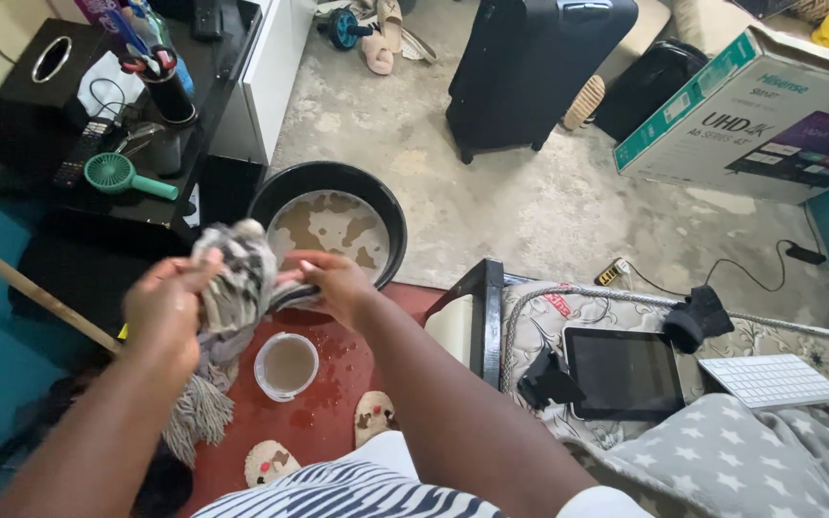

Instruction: Cleaning a chair and a desk by wringing out a wet cloth in a bucket and wiping the surfaces.

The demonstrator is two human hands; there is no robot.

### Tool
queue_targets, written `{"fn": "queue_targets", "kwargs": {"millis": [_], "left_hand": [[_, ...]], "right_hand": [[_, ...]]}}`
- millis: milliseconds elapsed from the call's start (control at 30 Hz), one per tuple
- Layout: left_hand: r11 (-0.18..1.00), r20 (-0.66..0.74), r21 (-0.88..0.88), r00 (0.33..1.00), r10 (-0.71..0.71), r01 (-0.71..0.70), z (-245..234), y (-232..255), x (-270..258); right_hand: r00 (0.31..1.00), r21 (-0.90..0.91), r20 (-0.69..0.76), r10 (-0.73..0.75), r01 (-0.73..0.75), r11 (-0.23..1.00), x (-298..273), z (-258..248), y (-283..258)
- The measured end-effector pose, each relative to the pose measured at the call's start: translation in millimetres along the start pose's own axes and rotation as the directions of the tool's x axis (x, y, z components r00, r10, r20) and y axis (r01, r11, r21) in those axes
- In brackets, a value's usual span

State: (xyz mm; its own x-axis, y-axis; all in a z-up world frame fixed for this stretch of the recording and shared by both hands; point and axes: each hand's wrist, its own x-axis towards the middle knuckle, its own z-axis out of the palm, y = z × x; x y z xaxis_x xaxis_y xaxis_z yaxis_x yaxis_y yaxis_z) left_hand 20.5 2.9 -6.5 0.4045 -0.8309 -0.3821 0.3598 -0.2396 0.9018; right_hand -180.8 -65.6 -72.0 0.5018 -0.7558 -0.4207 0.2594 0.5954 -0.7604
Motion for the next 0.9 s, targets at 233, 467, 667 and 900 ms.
{"fn": "queue_targets", "kwargs": {"millis": [233,467,667,900], "left_hand": [[0.958,0.033,0.285,0.999,0.016,-0.025,12,55,-22],[0.763,0.153,0.620,0.982,0.111,-0.183,30,39,-26],[0.291,0.259,0.847,0.822,0.507,-0.446,19,37,-26],[0.530,0.195,0.739,0.885,0.423,-0.417,16,12,-7]], "right_hand": [[0.988,-0.173,-0.135,0.075,-0.098,0.980,-2,-31,33],[1.000,-0.134,0.017,0.009,-0.006,0.991,-5,32,-12],[0.991,-0.317,-0.059,-0.122,0.097,0.943,-29,45,-17],[0.981,-0.133,-0.169,-0.094,0.072,0.989,-26,42,-2]]}}
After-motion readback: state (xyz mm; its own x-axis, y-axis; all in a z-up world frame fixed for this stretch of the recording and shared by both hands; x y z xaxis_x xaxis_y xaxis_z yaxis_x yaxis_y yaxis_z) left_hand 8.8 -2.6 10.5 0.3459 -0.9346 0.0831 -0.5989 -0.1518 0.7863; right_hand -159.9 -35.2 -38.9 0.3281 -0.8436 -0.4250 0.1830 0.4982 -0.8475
